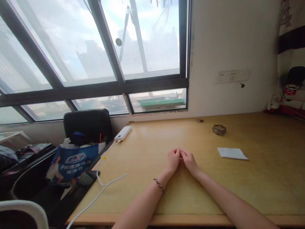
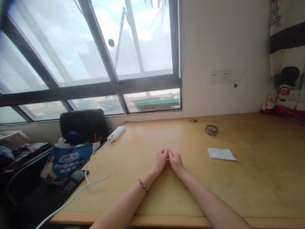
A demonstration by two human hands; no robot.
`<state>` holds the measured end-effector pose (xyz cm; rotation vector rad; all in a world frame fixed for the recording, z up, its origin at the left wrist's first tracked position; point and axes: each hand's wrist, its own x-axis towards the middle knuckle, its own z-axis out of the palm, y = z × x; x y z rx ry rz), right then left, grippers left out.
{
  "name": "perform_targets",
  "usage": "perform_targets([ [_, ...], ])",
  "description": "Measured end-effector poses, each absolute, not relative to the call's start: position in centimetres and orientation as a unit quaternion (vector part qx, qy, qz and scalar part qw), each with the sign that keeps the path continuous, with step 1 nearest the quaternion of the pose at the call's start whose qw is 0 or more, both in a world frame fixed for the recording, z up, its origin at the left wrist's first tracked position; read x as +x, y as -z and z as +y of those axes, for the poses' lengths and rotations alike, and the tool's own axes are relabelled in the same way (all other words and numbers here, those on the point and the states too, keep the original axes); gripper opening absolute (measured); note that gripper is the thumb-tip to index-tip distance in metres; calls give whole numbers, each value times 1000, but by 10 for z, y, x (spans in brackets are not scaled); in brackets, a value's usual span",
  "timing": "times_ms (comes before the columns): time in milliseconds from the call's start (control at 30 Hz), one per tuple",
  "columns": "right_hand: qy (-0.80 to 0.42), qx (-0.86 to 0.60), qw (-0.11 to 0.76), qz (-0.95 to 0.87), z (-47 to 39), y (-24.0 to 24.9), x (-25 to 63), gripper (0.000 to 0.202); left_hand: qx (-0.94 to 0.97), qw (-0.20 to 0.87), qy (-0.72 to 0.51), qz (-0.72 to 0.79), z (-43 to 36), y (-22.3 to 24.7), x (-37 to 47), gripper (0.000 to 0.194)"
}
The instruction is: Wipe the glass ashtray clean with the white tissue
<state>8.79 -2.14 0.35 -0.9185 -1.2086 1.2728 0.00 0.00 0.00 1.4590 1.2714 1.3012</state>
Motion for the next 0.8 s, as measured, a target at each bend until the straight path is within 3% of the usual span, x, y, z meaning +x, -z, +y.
perform_targets([
  [200,-451,-440,505,-590,-18,-2,91,39,591,398,-489,503,3,-1,-1,34],
  [333,-176,-550,417,-702,-7,-10,113,34,575,382,-494,529,8,0,-4,36],
  [467,43,-782,320,-534,10,-11,155,56,538,392,-486,565,11,1,-5,36],
  [633,27,-892,239,-382,23,-1,188,74,557,378,-482,561,8,0,-5,37],
  [800,-9,-788,270,-553,22,-1,169,64,559,370,-487,560,6,-3,-4,37],
])
